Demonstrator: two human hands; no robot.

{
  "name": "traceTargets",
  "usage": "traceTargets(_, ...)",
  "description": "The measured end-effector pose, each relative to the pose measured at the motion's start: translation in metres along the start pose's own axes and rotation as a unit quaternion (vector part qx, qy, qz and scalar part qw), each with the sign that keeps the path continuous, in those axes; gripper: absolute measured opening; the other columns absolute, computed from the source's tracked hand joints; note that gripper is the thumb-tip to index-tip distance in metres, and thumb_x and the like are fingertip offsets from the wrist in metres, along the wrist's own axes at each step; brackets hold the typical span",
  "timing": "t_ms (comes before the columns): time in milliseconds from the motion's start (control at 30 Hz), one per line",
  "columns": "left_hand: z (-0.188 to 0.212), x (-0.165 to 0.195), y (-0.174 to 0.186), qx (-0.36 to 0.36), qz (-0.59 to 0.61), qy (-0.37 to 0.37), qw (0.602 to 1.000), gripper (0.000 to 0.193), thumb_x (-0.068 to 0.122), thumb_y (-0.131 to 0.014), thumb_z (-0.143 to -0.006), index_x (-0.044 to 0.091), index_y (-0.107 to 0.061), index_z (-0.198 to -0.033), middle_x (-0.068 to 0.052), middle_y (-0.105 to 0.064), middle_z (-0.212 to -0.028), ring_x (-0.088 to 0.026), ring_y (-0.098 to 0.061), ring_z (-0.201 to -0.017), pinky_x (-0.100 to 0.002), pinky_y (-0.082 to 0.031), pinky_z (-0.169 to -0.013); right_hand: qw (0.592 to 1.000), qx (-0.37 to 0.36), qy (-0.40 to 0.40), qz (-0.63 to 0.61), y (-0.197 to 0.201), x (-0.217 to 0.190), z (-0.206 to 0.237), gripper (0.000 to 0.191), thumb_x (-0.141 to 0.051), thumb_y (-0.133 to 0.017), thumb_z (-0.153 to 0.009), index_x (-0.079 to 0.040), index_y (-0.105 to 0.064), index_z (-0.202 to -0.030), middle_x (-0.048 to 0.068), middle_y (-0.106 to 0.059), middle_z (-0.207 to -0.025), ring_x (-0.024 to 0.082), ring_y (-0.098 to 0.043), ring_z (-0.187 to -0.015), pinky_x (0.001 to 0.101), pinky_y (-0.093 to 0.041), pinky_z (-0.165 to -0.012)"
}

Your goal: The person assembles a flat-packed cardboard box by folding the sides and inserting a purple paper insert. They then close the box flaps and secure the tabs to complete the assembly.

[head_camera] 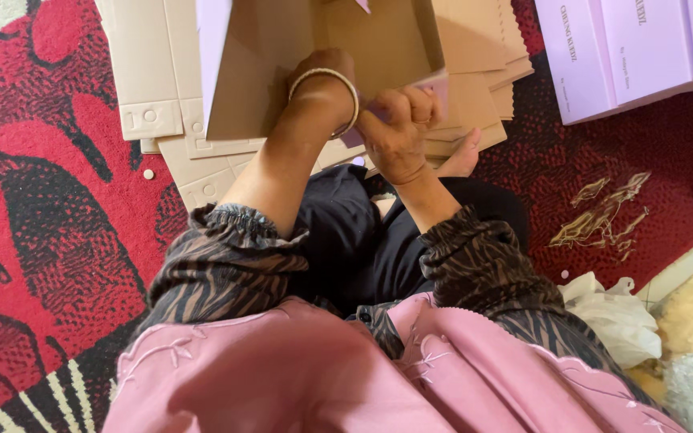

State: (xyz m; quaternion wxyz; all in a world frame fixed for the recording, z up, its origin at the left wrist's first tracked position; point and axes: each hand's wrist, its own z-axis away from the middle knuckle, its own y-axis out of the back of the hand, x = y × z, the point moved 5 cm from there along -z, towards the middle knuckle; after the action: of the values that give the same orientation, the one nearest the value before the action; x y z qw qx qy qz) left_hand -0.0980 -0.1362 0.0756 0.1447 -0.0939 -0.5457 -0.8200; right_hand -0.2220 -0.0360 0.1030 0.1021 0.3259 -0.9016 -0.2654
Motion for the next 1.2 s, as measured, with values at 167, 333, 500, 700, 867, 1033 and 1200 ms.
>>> traceTargets(167,-0.001,-0.004,0.002,0.047,0.134,0.014,0.99,0.025,0.022,-0.08,-0.081,0.002,-0.076,-0.096,-0.022,-0.073,-0.1,-0.035,-0.074,-0.095,-0.041,-0.06,-0.081,0.993,-0.083,-0.087,-0.008,-0.003,0.006,0.001,0.02,-0.013,-0.08,-0.089,-0.016,-0.075,-0.108,0.004,-0.06,-0.091,0.024,-0.059,-0.087,0.0404,-0.045,-0.078)
traceTargets(333,0.003,0.001,0.0,0.033,0.16,0.03,0.986,0.023,0.02,-0.08,-0.08,0.003,-0.077,-0.094,-0.022,-0.074,-0.099,-0.032,-0.075,-0.094,-0.039,-0.06,-0.08,0.972,-0.056,-0.164,-0.16,0.001,0.002,-0.001,0.026,0.0,-0.073,-0.092,-0.007,-0.066,-0.116,0.011,-0.064,-0.098,0.031,-0.065,-0.09,0.0409,-0.054,-0.08)
traceTargets(500,0.007,0.012,0.004,0.031,0.148,0.042,0.988,0.034,0.029,-0.088,-0.075,0.002,-0.077,-0.093,-0.021,-0.073,-0.098,-0.032,-0.075,-0.094,-0.038,-0.059,-0.081,0.939,-0.047,-0.258,-0.223,-0.001,0.007,0.006,0.029,-0.003,-0.078,-0.088,-0.001,-0.067,-0.115,0.014,-0.069,-0.097,0.027,-0.07,-0.085,0.0339,-0.058,-0.078)
traceTargets(700,0.01,0.014,0.006,0.039,0.206,0.039,0.977,0.023,0.023,-0.084,-0.075,0.007,-0.079,-0.092,-0.019,-0.075,-0.096,-0.03,-0.076,-0.092,-0.038,-0.059,-0.082,0.807,-0.052,-0.478,-0.344,-0.027,0.037,0.041,0.016,-0.006,-0.079,-0.095,0.001,-0.07,-0.108,0.007,-0.078,-0.097,0.011,-0.075,-0.088,0.0253,-0.062,-0.083)
traceTargets(867,0.009,0.018,0.014,0.082,0.188,0.037,0.978,0.019,0.021,-0.081,-0.074,0.008,-0.081,-0.088,-0.019,-0.075,-0.092,-0.032,-0.075,-0.088,-0.039,-0.059,-0.082,0.748,-0.02,-0.489,-0.449,-0.041,0.037,0.051,0.015,0.002,-0.074,-0.095,0.002,-0.062,-0.105,0.006,-0.071,-0.095,0.009,-0.068,-0.085,0.0228,-0.056,-0.078)
traceTargets(1033,0.011,0.011,0.019,0.024,0.21,0.055,0.976,0.025,0.02,-0.084,-0.061,0.006,-0.08,-0.082,-0.016,-0.077,-0.085,-0.023,-0.078,-0.082,-0.034,-0.061,-0.077,0.696,-0.011,-0.517,-0.497,-0.045,0.036,0.046,0.029,0.009,-0.072,-0.089,-0.002,-0.051,-0.105,0.007,-0.071,-0.092,0.01,-0.069,-0.083,0.0229,-0.058,-0.076)
traceTargets(1200,0.011,0.006,0.015,0.03,0.266,0.051,0.962,0.025,0.02,-0.084,-0.058,0.008,-0.08,-0.079,-0.013,-0.078,-0.082,-0.018,-0.077,-0.077,-0.032,-0.06,-0.073,0.687,-0.01,-0.512,-0.516,-0.043,0.034,0.033,0.032,0.014,-0.065,-0.085,-0.002,-0.051,-0.109,0.007,-0.069,-0.091,0.012,-0.071,-0.081,0.0242,-0.059,-0.074)
